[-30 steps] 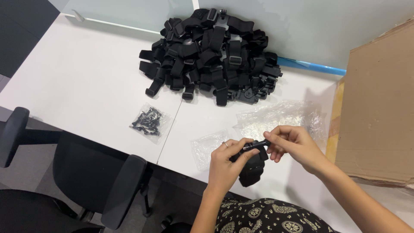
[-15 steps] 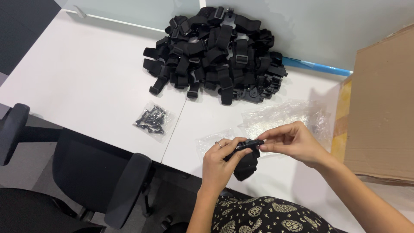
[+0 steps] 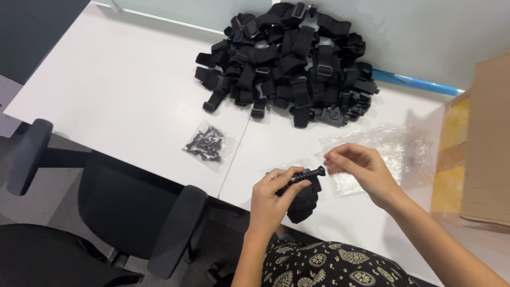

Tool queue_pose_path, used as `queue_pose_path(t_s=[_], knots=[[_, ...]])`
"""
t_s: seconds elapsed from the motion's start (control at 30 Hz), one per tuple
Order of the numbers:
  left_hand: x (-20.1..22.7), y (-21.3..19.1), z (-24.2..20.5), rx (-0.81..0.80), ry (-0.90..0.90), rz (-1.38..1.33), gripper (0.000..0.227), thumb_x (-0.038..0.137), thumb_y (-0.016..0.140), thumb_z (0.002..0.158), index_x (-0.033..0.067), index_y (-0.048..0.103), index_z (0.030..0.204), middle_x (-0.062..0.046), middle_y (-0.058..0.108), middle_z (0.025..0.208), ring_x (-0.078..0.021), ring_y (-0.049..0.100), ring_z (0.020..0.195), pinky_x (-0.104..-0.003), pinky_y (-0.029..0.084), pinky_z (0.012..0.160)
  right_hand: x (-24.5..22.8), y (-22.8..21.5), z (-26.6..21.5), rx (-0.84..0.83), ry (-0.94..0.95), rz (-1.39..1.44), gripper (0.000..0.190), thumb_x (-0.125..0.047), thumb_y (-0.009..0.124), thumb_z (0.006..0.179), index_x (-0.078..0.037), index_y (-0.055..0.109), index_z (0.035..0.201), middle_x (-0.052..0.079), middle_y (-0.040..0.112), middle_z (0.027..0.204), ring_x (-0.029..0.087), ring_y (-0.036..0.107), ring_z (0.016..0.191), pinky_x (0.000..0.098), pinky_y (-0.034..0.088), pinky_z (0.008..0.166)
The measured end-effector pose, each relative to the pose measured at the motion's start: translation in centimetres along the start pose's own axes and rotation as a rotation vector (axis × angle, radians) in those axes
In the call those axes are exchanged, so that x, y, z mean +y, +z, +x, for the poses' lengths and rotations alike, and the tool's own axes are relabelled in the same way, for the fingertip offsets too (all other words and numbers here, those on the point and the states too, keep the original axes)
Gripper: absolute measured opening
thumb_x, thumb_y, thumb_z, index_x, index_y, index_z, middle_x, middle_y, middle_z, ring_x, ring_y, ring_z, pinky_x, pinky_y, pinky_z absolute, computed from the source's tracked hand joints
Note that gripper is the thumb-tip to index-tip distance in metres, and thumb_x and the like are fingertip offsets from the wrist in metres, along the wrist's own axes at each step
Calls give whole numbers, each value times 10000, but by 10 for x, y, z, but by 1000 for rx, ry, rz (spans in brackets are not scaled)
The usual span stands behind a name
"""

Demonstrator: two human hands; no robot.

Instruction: The person takes black plastic buckle components and nylon straps from plastic bags and a cardboard box, fitting the straps through the buckles and securing them with a small screw.

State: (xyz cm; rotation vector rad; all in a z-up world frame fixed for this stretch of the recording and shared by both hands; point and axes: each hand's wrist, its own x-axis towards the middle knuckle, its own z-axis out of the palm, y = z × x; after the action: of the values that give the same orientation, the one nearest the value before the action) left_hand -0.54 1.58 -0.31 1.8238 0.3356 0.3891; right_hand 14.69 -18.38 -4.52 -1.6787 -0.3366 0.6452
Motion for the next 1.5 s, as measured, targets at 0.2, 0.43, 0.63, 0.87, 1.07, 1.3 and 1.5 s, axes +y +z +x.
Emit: queue_pose_path(t_s=[0.2, 0.43, 0.63, 0.87, 1.07, 1.3, 1.5], knots=[[-11, -24, 6, -32, -43, 36, 289, 197, 818, 812, 109, 804, 1087, -46, 768, 913, -132, 713, 808, -262, 544, 708, -15, 40, -2, -99, 125, 12, 233, -172, 687, 892, -15, 769, 1043, 137, 791, 918, 247, 777, 840, 357, 638, 804], [-29, -51, 7, 27, -99, -33, 292, 177, 821, 815, 97, 799, 1094, -40, 766, 872, -137, 678, 779, -286, 525, 688, -30, 73, 10, -215, -328, 55, 146, -26, 789, 841, -8, 711, 963, 121, 729, 1029, 228, 716, 1085, 377, 602, 984], [-46, -60, 3, 29, -146, 19, 298, 198, 828, 794, 122, 811, 1081, -37, 759, 864, -139, 683, 771, -281, 527, 682, -22, 98, 29, -250, 262, -22, 285, -294, 625, 973, -40, 742, 1025, 95, 740, 745, 217, 745, 705, 354, 639, 712], [-57, -58, 1, 26, -208, -59, 303, 207, 816, 807, 121, 799, 1097, -35, 756, 879, -120, 700, 776, -259, 531, 692, -6, 97, 39, -292, 121, 22, 126, -51, 792, 799, 30, 756, 887, 128, 791, 924, 201, 772, 841, 334, 646, 811], [-71, -52, 8, 8, -226, -159, 291, 173, 809, 821, 87, 797, 1099, -48, 740, 855, -109, 662, 763, -250, 518, 697, 12, 92, 45, -300, -162, 109, 165, 0, 829, 784, 24, 720, 905, 139, 755, 991, 216, 729, 989, 348, 623, 924], [-90, -50, 19, -20, -190, -75, 299, 175, 811, 811, 85, 799, 1095, -45, 751, 893, -112, 687, 780, -264, 533, 710, 12, 105, 51, -148, 279, -167, 404, -351, 593, 1028, 11, 762, 967, 133, 698, 741, 214, 712, 678, 319, 590, 669], [-95, -48, 21, -26, -248, -105, 297, 177, 816, 815, 82, 798, 1096, -57, 745, 870, -128, 676, 766, -271, 529, 700, 11, 100, 57, -251, 200, 53, 179, -154, 743, 859, -10, 748, 964, 84, 770, 865, 172, 746, 791, 302, 629, 770]])
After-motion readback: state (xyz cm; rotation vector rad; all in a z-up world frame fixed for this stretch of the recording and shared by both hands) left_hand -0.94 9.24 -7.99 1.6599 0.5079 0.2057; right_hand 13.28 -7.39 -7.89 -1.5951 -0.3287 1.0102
